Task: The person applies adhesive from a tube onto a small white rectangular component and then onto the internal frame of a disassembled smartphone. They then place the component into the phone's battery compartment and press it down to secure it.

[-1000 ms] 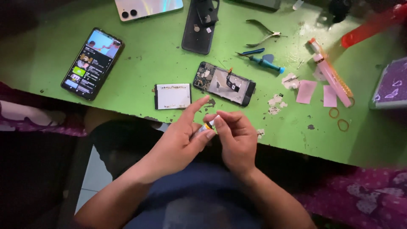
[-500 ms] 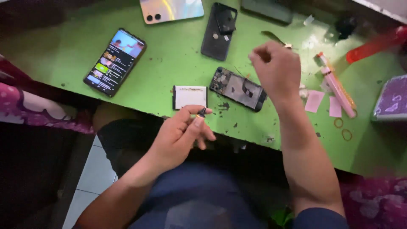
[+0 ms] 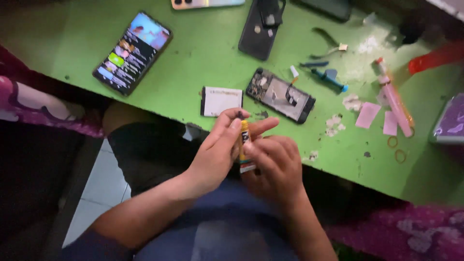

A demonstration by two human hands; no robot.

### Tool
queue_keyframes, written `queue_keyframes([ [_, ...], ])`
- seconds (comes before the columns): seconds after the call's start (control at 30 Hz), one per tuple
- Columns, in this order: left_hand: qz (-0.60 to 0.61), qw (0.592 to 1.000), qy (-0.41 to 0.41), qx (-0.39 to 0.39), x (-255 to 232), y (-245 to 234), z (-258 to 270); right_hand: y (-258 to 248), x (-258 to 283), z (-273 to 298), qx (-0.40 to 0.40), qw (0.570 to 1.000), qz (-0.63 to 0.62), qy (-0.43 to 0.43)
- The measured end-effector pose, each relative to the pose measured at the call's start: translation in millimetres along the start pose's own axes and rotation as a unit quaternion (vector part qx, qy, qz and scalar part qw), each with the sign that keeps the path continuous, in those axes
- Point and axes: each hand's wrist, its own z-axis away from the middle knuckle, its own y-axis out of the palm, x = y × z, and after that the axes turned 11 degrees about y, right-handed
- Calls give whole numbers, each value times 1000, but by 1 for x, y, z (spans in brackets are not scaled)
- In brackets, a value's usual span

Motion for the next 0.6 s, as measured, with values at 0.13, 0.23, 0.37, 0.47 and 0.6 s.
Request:
queue_keyframes([
  [0.13, -118, 993, 23, 11, 16, 1, 1, 13, -24, 2, -117, 993, -24, -12],
  [0.23, -244, 966, 81, 40, -6, 5, 0, 15, -30, -3, -135, 990, -47, -11],
  [0.37, -710, 642, 278, 85, -53, -41, -7, 20, -20, -21, -111, 927, -266, 242],
  [0.47, -812, 454, 347, 117, -75, -71, -19, 29, -21, -21, -68, 875, -339, 340],
  [0.6, -841, 393, 342, 143, -77, -93, -31, 40, -15, -35, -38, 882, -318, 345],
])
